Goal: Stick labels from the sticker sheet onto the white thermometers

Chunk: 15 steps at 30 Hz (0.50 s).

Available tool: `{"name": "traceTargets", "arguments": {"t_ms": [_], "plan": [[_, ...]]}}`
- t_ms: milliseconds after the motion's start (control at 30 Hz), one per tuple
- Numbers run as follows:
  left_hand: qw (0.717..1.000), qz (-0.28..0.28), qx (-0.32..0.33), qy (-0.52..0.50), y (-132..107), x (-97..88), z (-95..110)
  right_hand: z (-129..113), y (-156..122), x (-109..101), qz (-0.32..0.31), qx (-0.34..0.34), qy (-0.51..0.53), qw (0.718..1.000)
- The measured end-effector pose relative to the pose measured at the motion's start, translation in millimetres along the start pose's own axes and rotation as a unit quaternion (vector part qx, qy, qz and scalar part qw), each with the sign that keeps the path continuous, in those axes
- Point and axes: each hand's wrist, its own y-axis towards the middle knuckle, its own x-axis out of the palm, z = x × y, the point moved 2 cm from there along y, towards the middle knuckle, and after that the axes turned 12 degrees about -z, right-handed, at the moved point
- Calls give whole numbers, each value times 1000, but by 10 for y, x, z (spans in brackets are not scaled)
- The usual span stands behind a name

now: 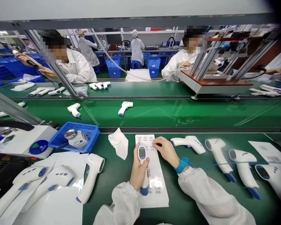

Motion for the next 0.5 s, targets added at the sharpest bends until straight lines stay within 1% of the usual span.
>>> {"name": "traceTargets", "arguments": {"t_ms": [267,500], "plan": [[1000,6,8,28,7,45,-26,30,97,-44,-14,3,15,1000],[1000,8,2,19,6,36,-21,12,27,6,4,3,-7,1000]]}}
